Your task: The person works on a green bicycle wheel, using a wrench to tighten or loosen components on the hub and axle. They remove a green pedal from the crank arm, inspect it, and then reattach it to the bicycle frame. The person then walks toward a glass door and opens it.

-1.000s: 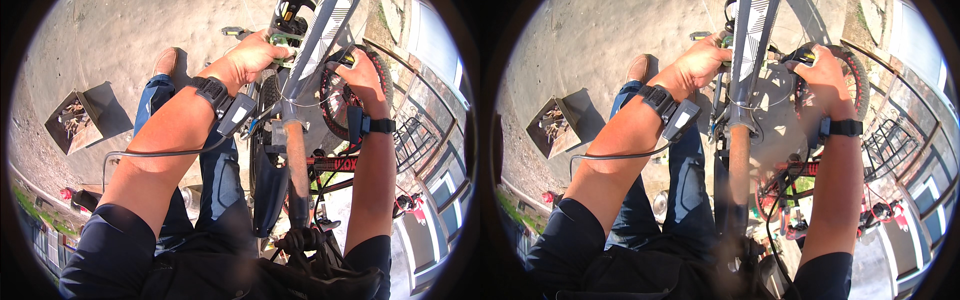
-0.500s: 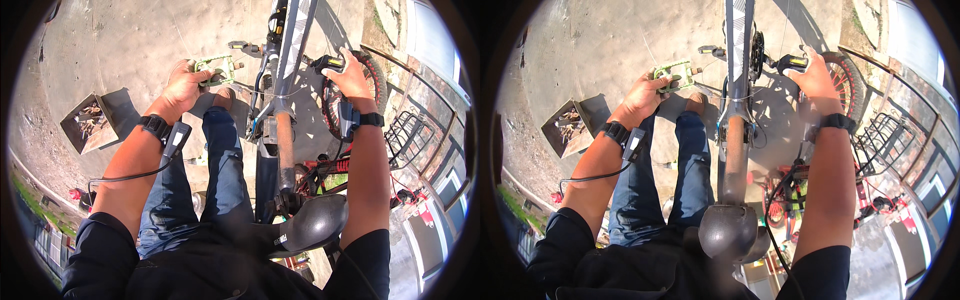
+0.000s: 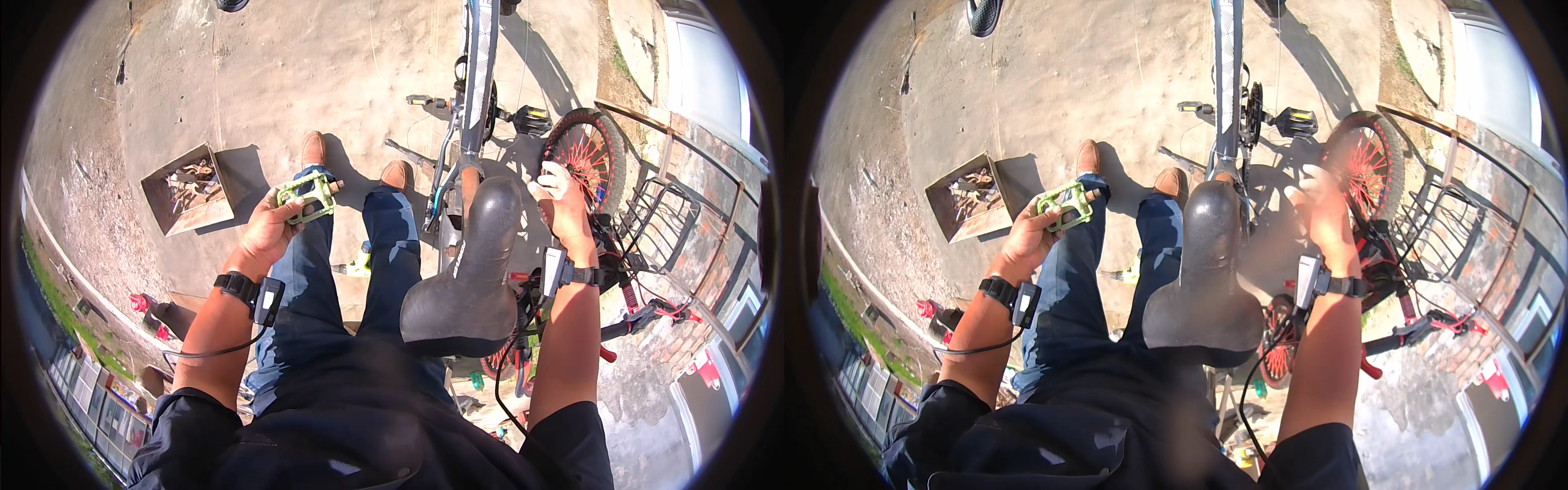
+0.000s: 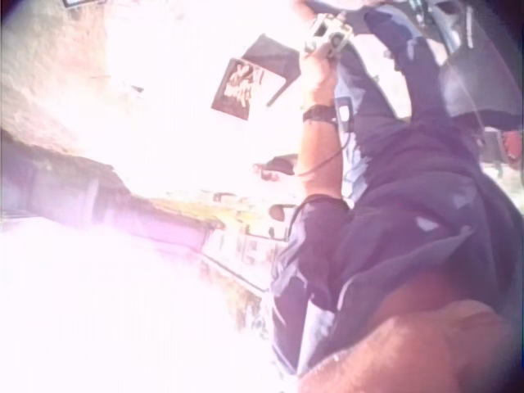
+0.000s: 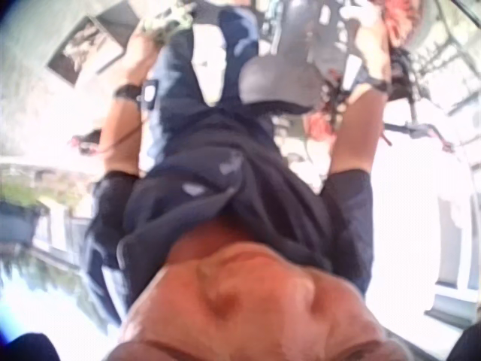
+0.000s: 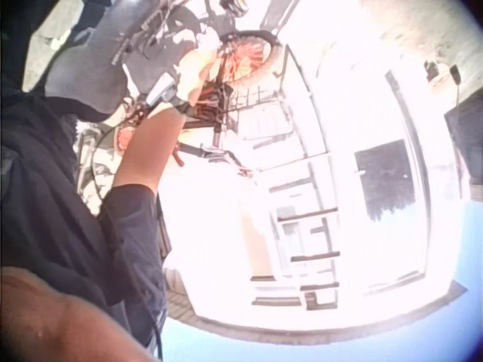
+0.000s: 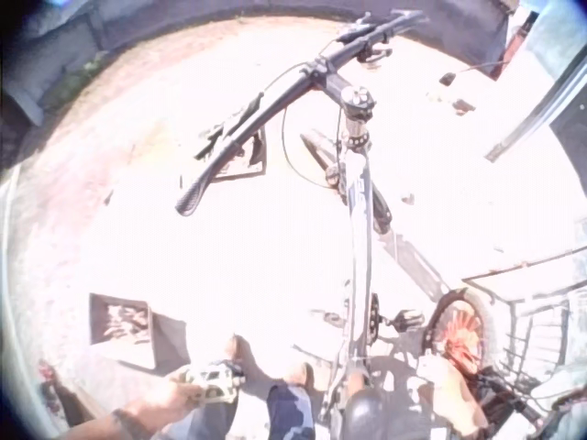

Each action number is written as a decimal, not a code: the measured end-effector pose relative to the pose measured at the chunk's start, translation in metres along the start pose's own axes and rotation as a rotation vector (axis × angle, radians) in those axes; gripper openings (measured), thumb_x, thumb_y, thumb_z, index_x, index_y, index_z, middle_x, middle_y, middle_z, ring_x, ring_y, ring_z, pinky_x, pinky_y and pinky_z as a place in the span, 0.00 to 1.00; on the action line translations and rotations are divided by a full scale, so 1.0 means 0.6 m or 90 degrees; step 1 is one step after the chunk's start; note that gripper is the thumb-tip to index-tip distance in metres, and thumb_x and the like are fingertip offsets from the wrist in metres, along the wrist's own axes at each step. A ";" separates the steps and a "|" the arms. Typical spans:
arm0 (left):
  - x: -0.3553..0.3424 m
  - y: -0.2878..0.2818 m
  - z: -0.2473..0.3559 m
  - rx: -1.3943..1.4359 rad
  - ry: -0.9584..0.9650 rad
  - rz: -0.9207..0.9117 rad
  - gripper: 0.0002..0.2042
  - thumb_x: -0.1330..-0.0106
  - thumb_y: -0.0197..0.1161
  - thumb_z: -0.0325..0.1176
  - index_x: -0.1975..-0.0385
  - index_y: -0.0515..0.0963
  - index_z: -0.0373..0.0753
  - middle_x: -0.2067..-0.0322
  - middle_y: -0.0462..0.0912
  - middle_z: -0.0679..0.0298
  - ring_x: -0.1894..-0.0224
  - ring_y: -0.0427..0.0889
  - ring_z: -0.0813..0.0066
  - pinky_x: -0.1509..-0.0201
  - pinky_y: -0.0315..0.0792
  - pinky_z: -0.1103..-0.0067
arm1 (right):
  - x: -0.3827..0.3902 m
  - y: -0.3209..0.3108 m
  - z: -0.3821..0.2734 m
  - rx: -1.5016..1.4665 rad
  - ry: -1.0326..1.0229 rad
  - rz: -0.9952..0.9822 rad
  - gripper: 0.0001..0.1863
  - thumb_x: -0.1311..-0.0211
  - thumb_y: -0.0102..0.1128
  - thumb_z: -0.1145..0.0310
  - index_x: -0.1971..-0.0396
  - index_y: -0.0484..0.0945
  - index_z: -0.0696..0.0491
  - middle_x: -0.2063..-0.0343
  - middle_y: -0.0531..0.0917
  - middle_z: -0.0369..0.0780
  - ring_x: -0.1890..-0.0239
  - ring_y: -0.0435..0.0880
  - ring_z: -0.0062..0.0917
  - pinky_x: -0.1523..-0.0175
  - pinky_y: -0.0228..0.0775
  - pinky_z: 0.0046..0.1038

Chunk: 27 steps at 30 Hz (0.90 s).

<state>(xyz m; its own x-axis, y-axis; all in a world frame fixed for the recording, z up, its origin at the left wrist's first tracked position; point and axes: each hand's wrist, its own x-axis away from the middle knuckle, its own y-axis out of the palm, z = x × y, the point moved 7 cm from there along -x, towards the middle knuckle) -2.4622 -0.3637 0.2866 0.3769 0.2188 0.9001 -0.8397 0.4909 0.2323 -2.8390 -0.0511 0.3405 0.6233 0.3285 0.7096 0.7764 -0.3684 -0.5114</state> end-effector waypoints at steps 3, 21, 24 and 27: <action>0.012 -0.020 -0.014 0.012 -0.012 -0.004 0.13 0.33 0.58 0.25 0.49 0.70 0.40 0.60 0.82 0.66 0.63 0.80 0.79 0.64 0.68 0.81 | 0.069 0.004 -0.027 0.019 0.000 0.005 0.26 0.42 0.67 0.64 0.45 0.72 0.58 0.57 0.82 0.41 0.59 0.79 0.22 0.56 0.72 0.24; 0.126 -0.210 0.102 0.135 0.048 -0.047 0.15 0.34 0.56 0.25 0.47 0.73 0.38 0.57 0.81 0.63 0.58 0.81 0.73 0.56 0.72 0.78 | 0.257 0.017 -0.277 0.101 -0.013 0.248 0.20 0.37 0.58 0.73 0.46 0.72 0.62 0.61 0.81 0.41 0.60 0.79 0.22 0.54 0.70 0.23; 0.158 -0.215 0.135 0.144 0.055 -0.079 0.16 0.35 0.57 0.26 0.47 0.73 0.37 0.56 0.81 0.62 0.56 0.81 0.72 0.54 0.73 0.77 | 0.272 0.025 -0.339 -0.056 -0.225 0.292 0.27 0.39 0.57 0.78 0.39 0.65 0.61 0.46 0.76 0.46 0.42 0.75 0.31 0.38 0.67 0.30; 0.189 -0.197 0.174 0.181 0.075 -0.069 0.12 0.35 0.60 0.26 0.53 0.73 0.39 0.62 0.81 0.66 0.65 0.80 0.77 0.65 0.69 0.80 | 0.281 0.071 -0.417 0.025 -0.230 0.269 0.26 0.39 0.58 0.78 0.40 0.66 0.62 0.47 0.76 0.47 0.43 0.76 0.31 0.39 0.69 0.30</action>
<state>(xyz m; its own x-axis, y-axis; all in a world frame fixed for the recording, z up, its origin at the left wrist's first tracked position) -2.3608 -0.4849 0.3995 0.4995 0.2824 0.8190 -0.8611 0.2658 0.4335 -2.7242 -0.2291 0.5598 0.8684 0.4389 0.2309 0.4501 -0.5020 -0.7385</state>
